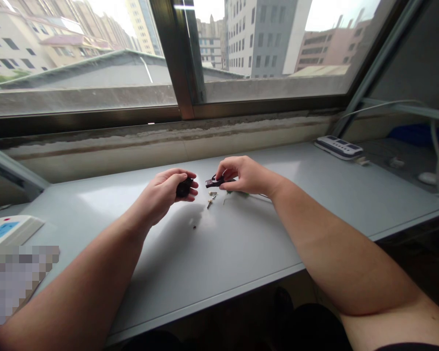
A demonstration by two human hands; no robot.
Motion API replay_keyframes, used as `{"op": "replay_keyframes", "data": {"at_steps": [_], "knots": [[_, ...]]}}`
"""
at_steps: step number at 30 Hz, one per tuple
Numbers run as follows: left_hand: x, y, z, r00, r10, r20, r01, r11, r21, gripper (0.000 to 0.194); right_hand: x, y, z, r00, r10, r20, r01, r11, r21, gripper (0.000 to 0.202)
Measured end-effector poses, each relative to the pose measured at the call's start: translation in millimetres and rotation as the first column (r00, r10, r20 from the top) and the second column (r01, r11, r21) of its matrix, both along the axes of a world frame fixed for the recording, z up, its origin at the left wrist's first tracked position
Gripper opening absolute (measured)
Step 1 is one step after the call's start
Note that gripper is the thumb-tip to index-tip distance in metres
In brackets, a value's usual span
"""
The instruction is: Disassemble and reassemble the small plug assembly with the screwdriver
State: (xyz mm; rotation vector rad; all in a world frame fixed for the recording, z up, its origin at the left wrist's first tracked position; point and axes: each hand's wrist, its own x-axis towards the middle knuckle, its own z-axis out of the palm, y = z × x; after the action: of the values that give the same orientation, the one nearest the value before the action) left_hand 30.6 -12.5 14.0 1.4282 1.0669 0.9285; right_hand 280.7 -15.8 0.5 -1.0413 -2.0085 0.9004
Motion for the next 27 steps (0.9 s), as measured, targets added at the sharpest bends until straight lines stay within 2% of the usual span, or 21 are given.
{"op": "replay_keyframes", "data": {"at_steps": [4, 7, 10, 12, 16, 20, 24, 27], "knots": [[0.4, 1.3, -1.0, 0.998, -0.014, -0.055, 0.014, 1.000, 0.006, 0.021, -1.1, -0.6, -0.7, 1.000, -0.003, -0.016, 0.002, 1.000, -0.028, 0.031], [0.7, 2.1, -1.5, 0.997, -0.009, -0.072, 0.010, 1.000, 0.017, 0.021, -0.9, -1.4, 1.2, 1.000, -0.029, 0.007, 0.029, 1.000, 0.006, 0.037], [0.3, 2.4, -2.4, 0.997, -0.001, -0.081, 0.004, 0.999, 0.033, 0.022, -0.6, -0.8, 2.7, 0.992, -0.104, 0.072, 0.097, 0.991, 0.096, 0.026], [-0.2, 2.7, -3.5, 0.995, 0.003, -0.097, 0.002, 0.998, 0.059, 0.022, -1.2, 0.4, 2.3, 0.988, -0.144, 0.053, 0.137, 0.984, 0.112, 0.023], [-0.8, 3.6, -5.5, 0.993, -0.003, -0.115, 0.016, 0.994, 0.106, 0.022, -4.4, 3.5, 0.1, 0.976, -0.196, -0.099, 0.193, 0.980, -0.038, 0.022], [-0.5, 2.5, -4.7, 0.998, -0.015, -0.056, 0.019, 0.996, 0.086, 0.026, -6.9, 5.0, 0.1, 0.950, -0.278, -0.142, 0.256, 0.954, -0.156, 0.022], [-0.9, 1.1, -4.0, 1.000, -0.016, -0.021, 0.018, 0.998, 0.067, 0.031, -7.9, 4.7, 1.3, 0.949, -0.271, -0.159, 0.242, 0.953, -0.181, 0.016], [-2.1, 1.8, -5.0, 0.999, -0.037, -0.016, 0.038, 0.997, 0.072, 0.036, -8.0, 3.6, 1.8, 0.966, -0.208, -0.152, 0.185, 0.971, -0.149, 0.014]]}}
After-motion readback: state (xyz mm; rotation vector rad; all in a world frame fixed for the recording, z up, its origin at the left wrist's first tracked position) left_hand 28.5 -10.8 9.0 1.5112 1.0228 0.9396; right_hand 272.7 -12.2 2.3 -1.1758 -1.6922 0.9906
